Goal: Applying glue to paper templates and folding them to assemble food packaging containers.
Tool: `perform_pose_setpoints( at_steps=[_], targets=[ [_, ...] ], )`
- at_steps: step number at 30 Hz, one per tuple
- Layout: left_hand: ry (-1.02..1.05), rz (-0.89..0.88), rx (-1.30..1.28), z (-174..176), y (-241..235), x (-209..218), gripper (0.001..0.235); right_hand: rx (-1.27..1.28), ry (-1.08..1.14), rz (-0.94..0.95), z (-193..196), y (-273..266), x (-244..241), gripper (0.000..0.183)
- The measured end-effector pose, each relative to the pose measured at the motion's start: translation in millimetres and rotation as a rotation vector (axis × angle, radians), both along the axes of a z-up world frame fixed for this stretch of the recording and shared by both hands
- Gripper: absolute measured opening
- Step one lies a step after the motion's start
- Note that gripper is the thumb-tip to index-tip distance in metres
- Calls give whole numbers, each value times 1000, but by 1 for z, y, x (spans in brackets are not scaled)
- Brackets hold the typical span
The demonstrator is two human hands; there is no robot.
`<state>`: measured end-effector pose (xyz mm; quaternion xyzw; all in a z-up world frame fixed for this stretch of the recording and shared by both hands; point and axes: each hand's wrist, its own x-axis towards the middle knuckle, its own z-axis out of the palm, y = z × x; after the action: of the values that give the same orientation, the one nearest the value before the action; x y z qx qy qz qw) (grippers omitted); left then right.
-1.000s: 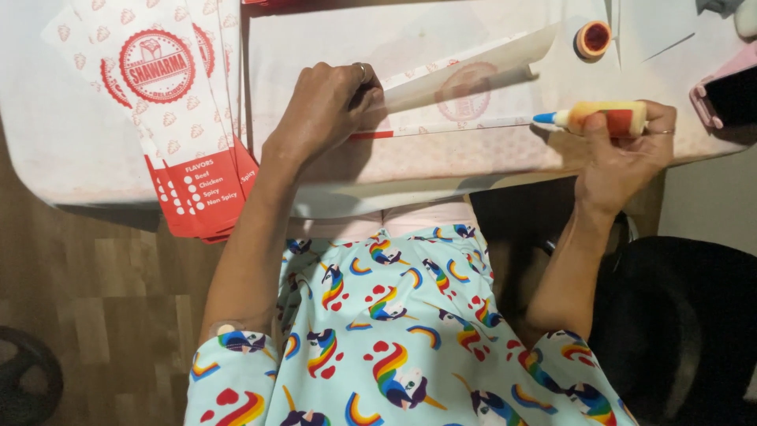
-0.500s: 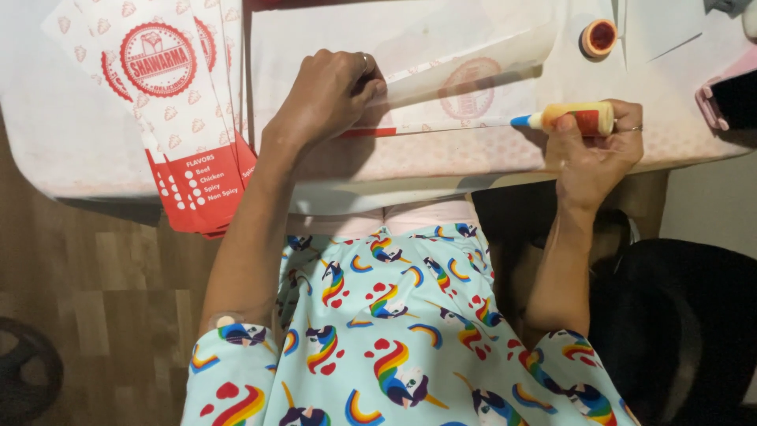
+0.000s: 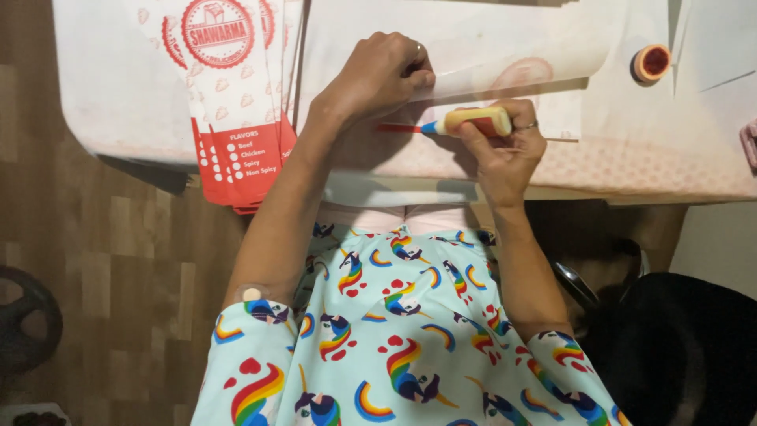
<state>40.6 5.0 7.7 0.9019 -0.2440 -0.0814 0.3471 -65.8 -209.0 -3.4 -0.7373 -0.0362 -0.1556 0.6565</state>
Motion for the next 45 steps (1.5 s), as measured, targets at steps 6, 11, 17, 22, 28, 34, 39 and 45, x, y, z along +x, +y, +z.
perform_pose_setpoints(
  at_steps=[6, 11, 17, 22, 28, 34, 39, 45],
  targets=[
    [71, 30, -43, 6, 0, -2, 20, -31, 13, 99, 2, 37, 5, 29],
    [64, 26, -63, 3, 0, -9, 17, -4, 20, 151, -2, 30, 11, 29],
    [-172, -28, -168, 14, -4, -68, 5, 347, -113, -60, 3, -108, 12, 37],
    [-658, 70, -163, 1, -17, -92, 24, -414, 227, -296, 30, -172, 2, 29],
    [-670, 60, -187, 4, -19, -94, 18, -1155, -437, -211, 26, -172, 17, 9],
    [-727, 79, -66, -21, -18, -90, 7, -921, -571, 216, 27, -114, 11, 8],
    [-729, 109, -79, -17, -23, -92, 7, -963, -544, 206, 26, -116, 8, 7],
    [-722, 145, -161, -25, -25, -94, 9, -966, -551, 179, 25, -114, 6, 5]
  ],
)
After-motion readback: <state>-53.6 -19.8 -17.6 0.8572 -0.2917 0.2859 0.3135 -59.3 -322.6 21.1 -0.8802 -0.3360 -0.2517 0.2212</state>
